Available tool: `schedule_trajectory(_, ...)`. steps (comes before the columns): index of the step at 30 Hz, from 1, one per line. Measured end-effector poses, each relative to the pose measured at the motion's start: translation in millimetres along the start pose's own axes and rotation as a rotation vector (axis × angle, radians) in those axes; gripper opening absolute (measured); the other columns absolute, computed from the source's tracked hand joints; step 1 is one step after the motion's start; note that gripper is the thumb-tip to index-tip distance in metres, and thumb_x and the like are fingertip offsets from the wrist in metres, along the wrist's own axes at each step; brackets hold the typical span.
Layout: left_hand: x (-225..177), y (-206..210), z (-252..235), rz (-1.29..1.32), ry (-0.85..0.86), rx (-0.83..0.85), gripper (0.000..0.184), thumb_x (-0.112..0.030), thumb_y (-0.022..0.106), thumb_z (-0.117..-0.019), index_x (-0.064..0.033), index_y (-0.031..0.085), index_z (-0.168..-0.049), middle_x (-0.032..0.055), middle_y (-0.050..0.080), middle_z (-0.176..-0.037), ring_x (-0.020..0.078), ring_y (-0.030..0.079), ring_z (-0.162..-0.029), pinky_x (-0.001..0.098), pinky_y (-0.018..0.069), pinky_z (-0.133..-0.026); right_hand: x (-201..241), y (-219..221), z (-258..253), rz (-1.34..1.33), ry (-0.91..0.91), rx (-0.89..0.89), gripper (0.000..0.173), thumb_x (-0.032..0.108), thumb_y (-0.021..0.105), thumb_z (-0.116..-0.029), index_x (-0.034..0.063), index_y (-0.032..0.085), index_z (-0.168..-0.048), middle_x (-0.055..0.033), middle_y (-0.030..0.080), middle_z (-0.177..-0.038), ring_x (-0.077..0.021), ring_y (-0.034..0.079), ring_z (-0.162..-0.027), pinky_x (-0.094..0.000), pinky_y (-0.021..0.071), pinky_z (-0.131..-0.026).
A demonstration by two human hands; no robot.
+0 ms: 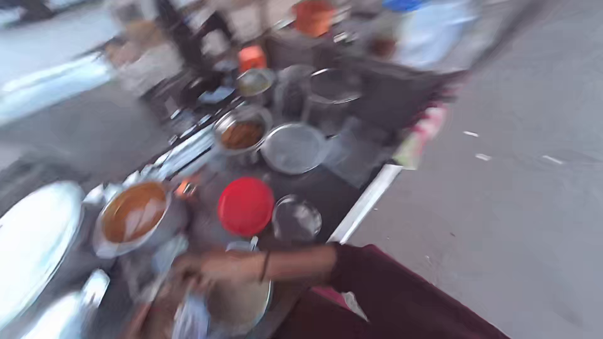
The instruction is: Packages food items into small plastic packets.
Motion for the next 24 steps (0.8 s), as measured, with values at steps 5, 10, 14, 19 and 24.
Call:
schedule_trajectory(5,-32.2,-7.1,-4.9,-0.150,0.173,-0.144,0.010,-0.012,0.074,-0.0938,-0.0034,0.074,-0.099,0.0035,0.072,-0.089,0.0120,0.068,-0.072,0.0311,0.0621,-0.064,48.8,11.0,10.9,-0.274,0.192,0.027,0.029,0.029,0.044,-0.1078,0.0149,0.061,-0.089,0.0086,0.048,-0.064,0.0027,0.036,-0.046,-0.0119,0.0304,-0.041)
schedule_trajectory(10,-67.1,13.3,-3.2,-0.282,0.220,0.027,0.013,-0.013,0.069,-0.0963,-0.0008,0.067,-0.098,0.0060,0.062,-0.091,0.0113,0.060,-0.075,0.0283,0.0558,-0.065,78.4,-6.3,28.4,0.010,0.087,0.101,0.033,0.028,0.042,-0.1064,0.0141,0.061,-0.082,0.0035,0.047,-0.061,-0.0021,0.034,-0.042,-0.0159,0.0291,-0.038)
schedule_trajectory(14,-59.5,16.7,-2.6,-0.241,0.214,0.131,0.014,-0.015,0.067,-0.0973,-0.0016,0.063,-0.093,0.0065,0.059,-0.093,0.0112,0.057,-0.074,0.0268,0.0534,-0.063,92.4,-30.0,22.7,0.374,-0.182,0.033,0.027,0.030,0.055,-0.1060,0.0142,0.067,-0.087,0.0035,0.055,-0.068,-0.0034,0.044,-0.050,-0.0174,0.0360,-0.043)
schedule_trajectory(19,-54.5,13.4,-0.8,-0.292,0.210,0.217,0.021,-0.021,0.069,-0.0988,-0.0010,0.068,-0.106,0.0093,0.066,-0.109,0.0130,0.065,-0.090,0.0321,0.0603,-0.080,89.4,-6.1,-5.7,0.569,-0.367,0.324,0.042,0.027,0.060,-0.1032,0.0084,0.060,-0.140,-0.0073,0.060,-0.143,-0.0209,0.064,-0.118,-0.0367,0.0590,-0.095)
schedule_trajectory(24,-44.6,4.6,7.6,-0.316,0.193,0.216,0.031,-0.023,0.069,-0.0967,0.0013,0.068,-0.116,0.0124,0.069,-0.112,0.0169,0.067,-0.101,0.0359,0.0571,-0.092,67.5,-5.4,-19.7,0.490,-0.337,0.417,0.041,0.024,0.075,-0.0943,0.0066,0.067,-0.131,-0.0097,0.068,-0.128,-0.0219,0.070,-0.104,-0.0374,0.0627,-0.089)
Point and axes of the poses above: each hand's wrist, its own z-axis away from the middle knuckle, its own y-axis out of the palm, x = y × z, the point moved 7 cm from there along -z, towards the middle knuckle
